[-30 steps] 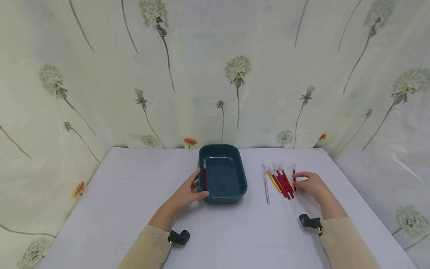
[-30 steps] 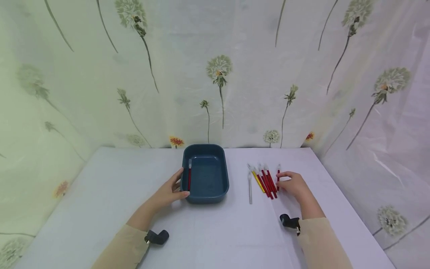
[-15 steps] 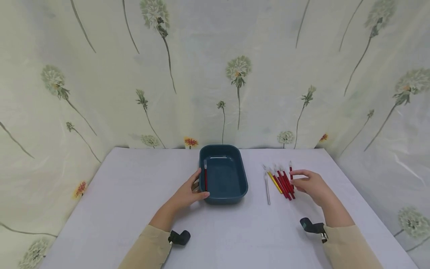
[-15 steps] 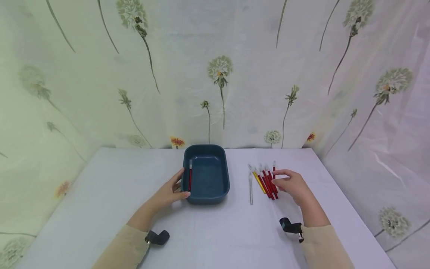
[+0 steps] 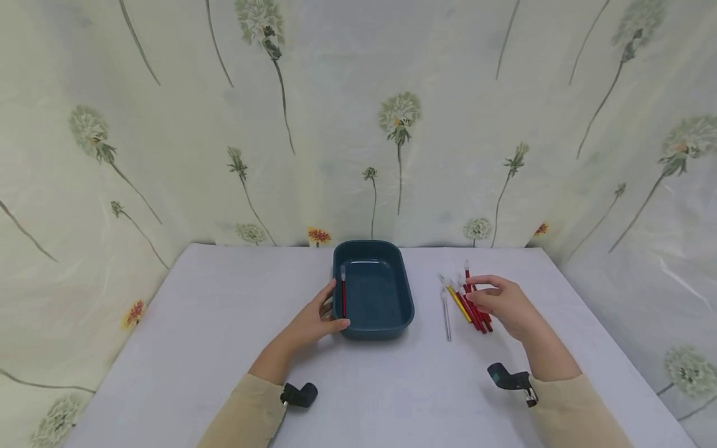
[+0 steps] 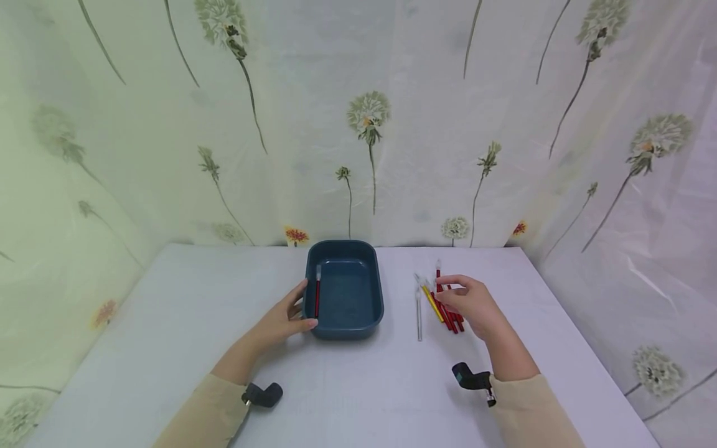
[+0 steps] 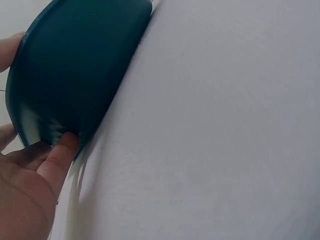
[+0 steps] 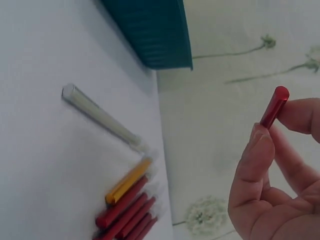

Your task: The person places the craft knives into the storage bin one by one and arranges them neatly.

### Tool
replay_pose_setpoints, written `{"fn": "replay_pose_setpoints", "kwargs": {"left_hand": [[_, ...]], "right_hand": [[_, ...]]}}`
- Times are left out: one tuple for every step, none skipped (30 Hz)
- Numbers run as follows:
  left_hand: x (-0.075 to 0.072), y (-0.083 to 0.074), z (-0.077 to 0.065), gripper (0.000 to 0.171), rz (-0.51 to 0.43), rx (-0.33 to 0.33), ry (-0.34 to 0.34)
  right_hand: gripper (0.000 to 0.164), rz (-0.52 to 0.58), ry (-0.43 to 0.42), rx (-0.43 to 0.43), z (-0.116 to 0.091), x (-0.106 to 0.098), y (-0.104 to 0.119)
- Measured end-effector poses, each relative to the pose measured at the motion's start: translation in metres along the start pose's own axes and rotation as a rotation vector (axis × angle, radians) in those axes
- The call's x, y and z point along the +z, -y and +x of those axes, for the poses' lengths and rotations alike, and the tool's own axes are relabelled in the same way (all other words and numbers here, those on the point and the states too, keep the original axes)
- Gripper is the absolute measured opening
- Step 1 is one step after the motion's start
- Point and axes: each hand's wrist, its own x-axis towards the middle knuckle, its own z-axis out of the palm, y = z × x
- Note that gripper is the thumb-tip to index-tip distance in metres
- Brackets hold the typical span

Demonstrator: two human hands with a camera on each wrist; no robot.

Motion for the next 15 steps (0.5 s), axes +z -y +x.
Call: {"fn": "replay_pose_setpoints", "kwargs": {"left_hand": [[0.000,-0.001,0.000,0.096,-0.003,-0.001,0.000],[0.000,-0.001,-0.001,0.096,-0.004,-0.001,0.001],[0.000,-0.001,-0.001,0.096,0.000,0.000,0.001],[0.000,0.000,0.000,0.096,0.004,0.002,0.002],[0.000,0.000,0.000,0.096,0.011,0.005,0.002],[0.000,0.001,0.000,0.097,0.015,0.007,0.002],[0.000,0.001,0.001,0.097,0.019,0.010,0.003],[-0.001,0.002,0.001,0.097,0.019,0.012,0.004],[-0.001,0.002,0.001,0.097,0.023,0.013,0.005],[-0.001,0.002,0.001,0.097,0.021,0.014,0.006],[-0.001,0.002,0.001,0.097,0.021,0.016,0.007],[-0.001,0.002,0.001,0.097,0.018,0.017,0.008],[-0.002,0.002,0.001,0.097,0.017,0.018,0.009],[-0.002,0.002,0.001,0.097,0.014,0.018,0.010],[-0.002,0.003,0.001,0.097,0.017,0.019,0.010]], "right_hand": [[0.050,0.005,0.002,-0.006,0.000,0.003,0.003],[0.049,0.010,0.004,-0.012,-0.001,0.006,0.005],[0.049,0.015,0.006,-0.022,-0.001,0.008,0.008],[0.048,0.020,0.009,-0.031,-0.001,0.012,0.010],[0.048,0.023,0.009,-0.040,-0.001,0.015,0.013],[0.047,0.023,0.008,-0.043,-0.001,0.018,0.016],[0.047,0.020,0.007,-0.045,0.000,0.022,0.018],[0.047,0.016,0.006,-0.049,0.000,0.026,0.020],[0.047,0.014,0.008,-0.052,0.000,0.029,0.022],[0.047,0.019,0.012,-0.056,0.001,0.033,0.024],[0.047,0.032,0.015,-0.061,0.002,0.037,0.025],[0.047,0.042,0.018,-0.065,0.003,0.041,0.026],[0.047,0.054,0.021,-0.072,0.004,0.044,0.027],[0.046,0.070,0.025,-0.080,0.005,0.048,0.028],[0.045,0.087,0.031,-0.086,0.006,0.052,0.029]]}}
